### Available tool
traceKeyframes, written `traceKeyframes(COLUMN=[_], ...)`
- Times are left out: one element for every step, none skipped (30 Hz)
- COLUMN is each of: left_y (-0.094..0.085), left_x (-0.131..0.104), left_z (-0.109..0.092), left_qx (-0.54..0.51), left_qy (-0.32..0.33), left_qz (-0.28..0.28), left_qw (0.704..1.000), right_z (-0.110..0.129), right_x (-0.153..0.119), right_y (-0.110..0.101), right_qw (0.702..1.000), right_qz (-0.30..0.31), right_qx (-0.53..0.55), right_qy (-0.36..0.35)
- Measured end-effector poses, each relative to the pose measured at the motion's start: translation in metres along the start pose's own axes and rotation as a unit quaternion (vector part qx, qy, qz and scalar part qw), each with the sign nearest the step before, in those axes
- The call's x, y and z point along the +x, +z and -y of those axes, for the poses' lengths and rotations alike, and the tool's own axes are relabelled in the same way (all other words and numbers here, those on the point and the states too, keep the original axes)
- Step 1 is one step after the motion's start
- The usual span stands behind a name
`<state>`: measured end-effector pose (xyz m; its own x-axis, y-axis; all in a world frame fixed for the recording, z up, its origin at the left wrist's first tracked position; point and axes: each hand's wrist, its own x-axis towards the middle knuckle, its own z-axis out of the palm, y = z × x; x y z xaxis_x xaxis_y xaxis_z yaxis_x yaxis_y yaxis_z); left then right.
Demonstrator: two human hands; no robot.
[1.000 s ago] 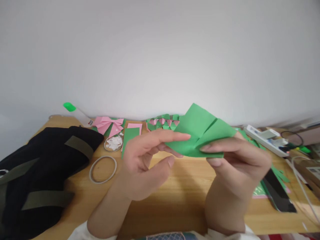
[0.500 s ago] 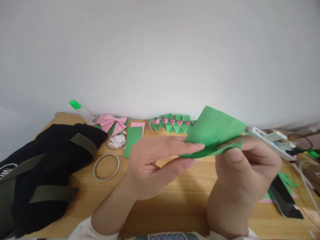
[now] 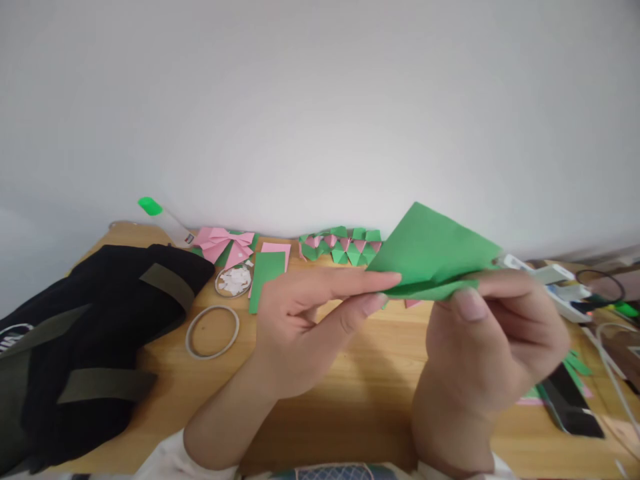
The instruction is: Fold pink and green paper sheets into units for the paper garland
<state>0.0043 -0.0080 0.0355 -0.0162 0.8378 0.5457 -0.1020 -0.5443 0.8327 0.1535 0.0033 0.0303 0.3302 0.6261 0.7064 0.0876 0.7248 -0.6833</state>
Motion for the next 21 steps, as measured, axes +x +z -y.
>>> traceKeyframes(left_y=[0.0, 0.0, 0.0, 0.001, 0.001, 0.002, 0.002, 0.003, 0.003, 0.003, 0.002, 0.002, 0.001, 0.001, 0.0, -0.001, -0.001, -0.002, -0.002, -0.002, -0.003], left_x=[0.0, 0.0, 0.0, 0.0, 0.0, 0.0, 0.0, 0.0, -0.001, -0.001, -0.001, -0.001, -0.001, 0.0, 0.0, 0.001, 0.002, 0.003, 0.003, 0.004, 0.004], left_z=[0.0, 0.001, 0.001, 0.002, 0.002, 0.002, 0.001, 0.001, 0.001, 0.0, 0.0, 0.0, 0.0, 0.0, 0.001, 0.002, 0.003, 0.004, 0.005, 0.005, 0.006], left_qx=[-0.007, -0.014, -0.019, -0.022, -0.022, -0.02, -0.02, -0.024, -0.032, -0.04, -0.046, -0.051, -0.053, -0.055, -0.058, -0.064, -0.075, -0.09, -0.107, -0.124, -0.14], left_qy=[-0.014, -0.026, -0.035, -0.042, -0.048, -0.054, -0.059, -0.062, -0.065, -0.066, -0.068, -0.067, -0.067, -0.069, -0.071, -0.074, -0.077, -0.079, -0.082, -0.086, -0.09], left_qz=[-0.004, -0.006, -0.007, -0.009, -0.013, -0.016, -0.018, -0.018, -0.017, -0.014, -0.009, -0.003, 0.003, 0.009, 0.016, 0.024, 0.032, 0.038, 0.044, 0.048, 0.051], left_qw=[1.0, 1.0, 0.999, 0.999, 0.999, 0.998, 0.998, 0.998, 0.997, 0.997, 0.997, 0.996, 0.996, 0.996, 0.996, 0.995, 0.994, 0.992, 0.99, 0.987, 0.985], right_z=[-0.001, -0.001, -0.001, -0.001, 0.0, 0.0, 0.001, 0.001, 0.001, 0.0, 0.0, -0.001, -0.001, -0.001, -0.002, -0.002, -0.002, -0.002, -0.002, -0.002, -0.002], right_x=[0.0, -0.001, -0.001, -0.001, -0.002, -0.002, -0.002, -0.002, -0.001, -0.001, 0.0, 0.001, 0.002, 0.004, 0.005, 0.005, 0.006, 0.007, 0.007, 0.008, 0.008], right_y=[0.001, 0.001, 0.002, 0.002, 0.002, 0.002, 0.002, 0.002, 0.002, 0.002, 0.002, 0.002, 0.002, 0.001, 0.001, 0.0, -0.001, -0.001, -0.002, -0.003, -0.003], right_qw=[1.0, 1.0, 1.0, 1.0, 1.0, 1.0, 1.0, 1.0, 1.0, 1.0, 1.0, 1.0, 1.0, 1.0, 0.999, 0.999, 0.999, 0.998, 0.997, 0.996, 0.995], right_qz=[-0.001, 0.0, 0.001, 0.0, -0.003, -0.006, -0.008, -0.01, -0.011, -0.011, -0.01, -0.012, -0.014, -0.017, -0.019, -0.019, -0.019, -0.016, -0.013, -0.009, -0.004], right_qx=[-0.002, -0.01, -0.017, -0.022, -0.025, -0.027, -0.026, -0.025, -0.022, -0.022, -0.022, -0.022, -0.02, -0.018, -0.015, -0.011, -0.007, -0.004, 0.0, 0.005, 0.011], right_qy=[0.001, 0.005, 0.006, 0.006, 0.009, 0.012, 0.013, 0.014, 0.014, 0.011, 0.009, 0.008, 0.011, 0.017, 0.026, 0.037, 0.05, 0.065, 0.08, 0.093, 0.102])
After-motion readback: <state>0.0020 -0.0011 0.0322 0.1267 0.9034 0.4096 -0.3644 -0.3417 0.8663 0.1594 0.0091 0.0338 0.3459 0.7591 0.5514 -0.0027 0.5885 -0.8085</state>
